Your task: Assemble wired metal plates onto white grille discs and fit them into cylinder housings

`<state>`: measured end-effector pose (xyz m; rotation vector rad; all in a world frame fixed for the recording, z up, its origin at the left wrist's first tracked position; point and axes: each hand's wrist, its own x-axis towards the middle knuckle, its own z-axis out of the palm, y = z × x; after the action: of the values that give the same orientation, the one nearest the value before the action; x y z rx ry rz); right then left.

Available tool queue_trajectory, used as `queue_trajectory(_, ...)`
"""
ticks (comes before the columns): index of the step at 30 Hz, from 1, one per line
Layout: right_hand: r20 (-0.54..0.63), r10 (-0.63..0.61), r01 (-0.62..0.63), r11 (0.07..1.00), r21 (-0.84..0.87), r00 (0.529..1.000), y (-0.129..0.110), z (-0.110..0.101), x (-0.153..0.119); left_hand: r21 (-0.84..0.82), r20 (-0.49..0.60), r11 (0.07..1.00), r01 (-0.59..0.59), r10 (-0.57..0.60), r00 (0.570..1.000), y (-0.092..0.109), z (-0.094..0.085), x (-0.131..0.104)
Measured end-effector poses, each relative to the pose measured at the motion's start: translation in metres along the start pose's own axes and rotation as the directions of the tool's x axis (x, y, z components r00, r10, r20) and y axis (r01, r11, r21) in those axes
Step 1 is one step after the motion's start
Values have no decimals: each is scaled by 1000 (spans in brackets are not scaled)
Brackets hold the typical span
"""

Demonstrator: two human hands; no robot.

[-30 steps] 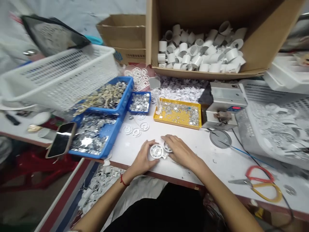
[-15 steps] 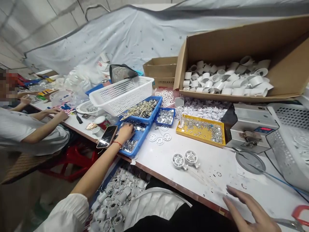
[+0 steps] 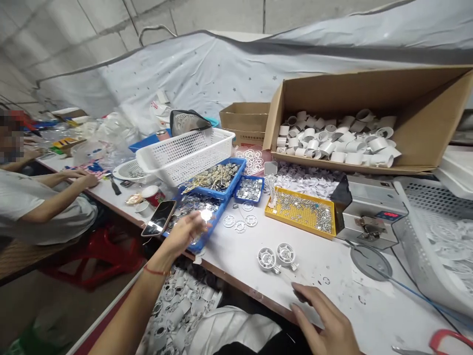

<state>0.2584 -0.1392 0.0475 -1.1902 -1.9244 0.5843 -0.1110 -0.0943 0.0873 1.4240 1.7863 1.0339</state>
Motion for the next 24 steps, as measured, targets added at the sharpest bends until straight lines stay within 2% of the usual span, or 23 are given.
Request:
queue_trajectory(1,21,-30,30,1000,-1,999,-4,1,12,-115,73,993,32,-24,997,11,14,-7)
queue_trajectory(2,44,-54,54,999,-5,998,-9,2,26,-281,170,953,113,-66,983,22,29,-13)
queue_trajectory(4,105,-112,114,993,-14,988,-20,4,53,-466,317,846,259,-113,942,41,56,-18)
queue_trajectory(5,136,-144,148,989,-19,980,-24,7,67,-503,366,807,309,-126,922,49,67,-19)
queue_trajectory(7,164,-211,220,975,-39,964,-30,15,89,-502,406,795,340,-131,904,59,83,-15)
queue_trajectory(9,124,-237,248,965,-83,963,-31,28,102,-490,432,797,352,-129,893,62,94,-10)
queue_trajectory(14,-89,-191,175,971,-161,977,-27,58,95,-505,464,771,389,-138,875,56,115,-12)
queue_trajectory(16,-105,-187,170,974,-146,977,-25,62,87,-553,507,693,463,-161,847,53,121,-18)
queue_trajectory(18,-87,-171,159,980,-123,981,-22,60,82,-576,578,616,538,-159,801,49,122,-23)
queue_trajectory(19,-65,-157,149,982,-114,986,-19,57,82,-565,600,622,542,-141,788,46,122,-25)
queue_trajectory(20,-49,-141,135,984,-116,989,-16,54,82,-538,594,679,500,-116,796,40,121,-25)
queue_trajectory(21,-41,-121,115,985,-127,992,-12,51,83,-494,546,772,400,-83,834,33,121,-25)
queue_trajectory(23,-32,-85,79,982,-171,996,-4,49,86,-326,377,942,83,49,925,16,125,-23)
queue_trajectory(24,-18,-72,67,977,-202,997,0,51,87,-223,305,972,-70,138,942,6,129,-22)
